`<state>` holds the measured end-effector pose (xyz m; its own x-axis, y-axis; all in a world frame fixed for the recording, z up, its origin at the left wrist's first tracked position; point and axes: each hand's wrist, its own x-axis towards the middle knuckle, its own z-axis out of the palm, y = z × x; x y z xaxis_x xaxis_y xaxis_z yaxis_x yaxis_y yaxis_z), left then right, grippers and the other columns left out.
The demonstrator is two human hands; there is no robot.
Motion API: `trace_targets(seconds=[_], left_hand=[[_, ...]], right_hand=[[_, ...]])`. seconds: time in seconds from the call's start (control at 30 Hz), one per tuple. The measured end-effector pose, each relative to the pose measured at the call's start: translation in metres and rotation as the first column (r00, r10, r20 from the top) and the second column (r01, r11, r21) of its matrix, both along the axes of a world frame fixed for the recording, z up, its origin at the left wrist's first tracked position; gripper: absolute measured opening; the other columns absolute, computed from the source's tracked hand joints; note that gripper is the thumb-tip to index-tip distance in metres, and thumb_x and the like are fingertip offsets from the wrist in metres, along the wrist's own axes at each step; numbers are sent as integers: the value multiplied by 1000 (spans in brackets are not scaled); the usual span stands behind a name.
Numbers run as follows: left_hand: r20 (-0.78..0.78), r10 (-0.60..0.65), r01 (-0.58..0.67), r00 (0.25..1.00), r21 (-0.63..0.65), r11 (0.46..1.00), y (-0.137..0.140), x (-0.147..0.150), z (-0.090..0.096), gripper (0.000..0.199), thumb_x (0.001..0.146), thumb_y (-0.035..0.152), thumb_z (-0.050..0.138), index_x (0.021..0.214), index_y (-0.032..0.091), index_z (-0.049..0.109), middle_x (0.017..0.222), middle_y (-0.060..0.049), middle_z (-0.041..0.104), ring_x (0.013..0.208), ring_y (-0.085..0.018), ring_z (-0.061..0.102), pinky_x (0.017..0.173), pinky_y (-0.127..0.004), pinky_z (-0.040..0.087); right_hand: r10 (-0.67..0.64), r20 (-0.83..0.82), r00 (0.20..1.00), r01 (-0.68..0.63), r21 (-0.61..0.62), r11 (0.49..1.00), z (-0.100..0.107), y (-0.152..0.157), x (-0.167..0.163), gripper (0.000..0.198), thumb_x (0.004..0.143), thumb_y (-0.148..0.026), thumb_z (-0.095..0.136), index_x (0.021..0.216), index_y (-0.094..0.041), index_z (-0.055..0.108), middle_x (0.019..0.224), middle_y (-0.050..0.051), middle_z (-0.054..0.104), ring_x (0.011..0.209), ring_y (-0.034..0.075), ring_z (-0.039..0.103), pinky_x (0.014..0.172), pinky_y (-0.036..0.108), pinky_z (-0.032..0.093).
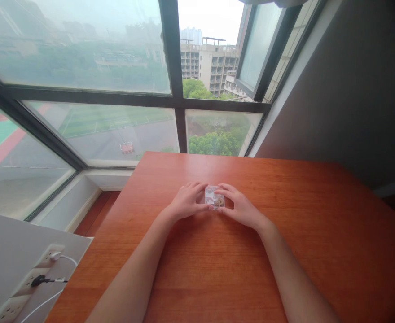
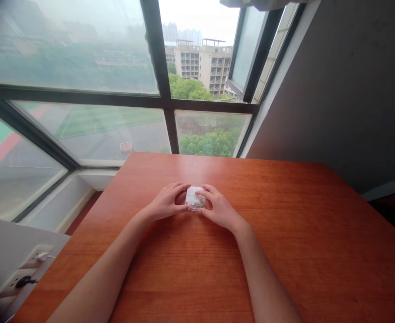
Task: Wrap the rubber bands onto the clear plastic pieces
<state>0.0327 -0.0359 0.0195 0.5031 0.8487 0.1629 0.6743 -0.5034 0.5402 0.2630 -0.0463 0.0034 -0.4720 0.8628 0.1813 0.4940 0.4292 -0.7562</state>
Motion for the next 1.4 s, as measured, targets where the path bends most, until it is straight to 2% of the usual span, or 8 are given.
trace_targets(seconds=[0.47, 0.6, 0.7, 0.83, 0.93, 1.13, 1.27, 1.4], left_hand=[[-44, 17, -16, 999, 32, 999, 3, 1, -8, 61, 69, 53, 72, 119, 23, 55, 119, -8, 57, 109, -27, 52, 90, -37, 42], [-34, 71, -71, 997, 2, 997, 2, 3, -7, 62, 67, 55, 71, 119, 24, 56, 111, -8, 60, 100, -25, 56, 83, -35, 44], [-6, 122, -122, 993, -8, 993, 2, 6, -9, 59, 70, 56, 68, 116, 23, 56, 103, -6, 63, 91, -24, 58, 78, -33, 45], [50, 147, -146, 988, -22, 989, 4, 7, -15, 56, 75, 45, 66, 124, 22, 51, 102, -6, 65, 89, -22, 60, 78, -33, 46], [84, 163, -161, 983, -25, 987, 5, 6, -18, 59, 77, 36, 65, 131, 21, 45, 103, -5, 66, 89, -21, 61, 80, -33, 47], [126, 158, -156, 979, -27, 987, 4, 7, -17, 49, 81, 37, 59, 127, 23, 49, 105, -4, 67, 92, -20, 63, 81, -32, 48], [142, 181, -174, 973, -61, 983, 5, 8, -17, 48, 85, 44, 55, 127, 22, 50, 102, -4, 68, 87, -19, 64, 79, -31, 49], [122, 188, -185, 975, -36, 982, 5, 8, -18, 44, 85, 44, 54, 123, 22, 53, 101, -5, 68, 88, -19, 64, 79, -31, 49]], right_hand=[[-25, 13, 1000, 25, -11, 1000, -2, 2, -1, 61, 71, -21, 71, 129, -28, 55, 139, 7, 46, 129, 24, 43, 110, 41, 31], [-41, 27, 999, 41, 9, 999, -4, 0, -3, 56, 75, -20, 66, 129, -26, 55, 143, 8, 43, 131, 23, 40, 111, 42, 30], [-117, 46, 992, 113, 77, 991, -8, 2, -4, 49, 78, -19, 61, 126, -24, 56, 141, 10, 44, 131, 24, 40, 111, 43, 30], [-260, 51, 964, 247, 182, 952, -16, 6, -8, 36, 77, -16, 56, 113, -20, 58, 126, 10, 55, 118, 24, 50, 103, 42, 39], [-401, 111, 909, 376, 193, 906, -19, 1, -18, 29, 78, -20, 56, 107, -21, 53, 105, 9, 61, 99, 24, 57, 88, 40, 46], [-544, 240, 804, 457, 337, 823, -14, -14, -44, 40, 75, -50, 64, 97, -20, 48, 96, 11, 60, 94, 29, 51, 80, 40, 40], [-603, 219, 767, 514, 354, 782, -14, -12, -48, 33, 77, -51, 60, 86, -22, 48, 87, 8, 59, 87, 26, 51, 76, 36, 39], [-652, 211, 728, 555, 377, 742, -13, -4, -31, 29, 75, -49, 62, 78, -24, 47, 79, 4, 59, 81, 24, 52, 67, 31, 38]])
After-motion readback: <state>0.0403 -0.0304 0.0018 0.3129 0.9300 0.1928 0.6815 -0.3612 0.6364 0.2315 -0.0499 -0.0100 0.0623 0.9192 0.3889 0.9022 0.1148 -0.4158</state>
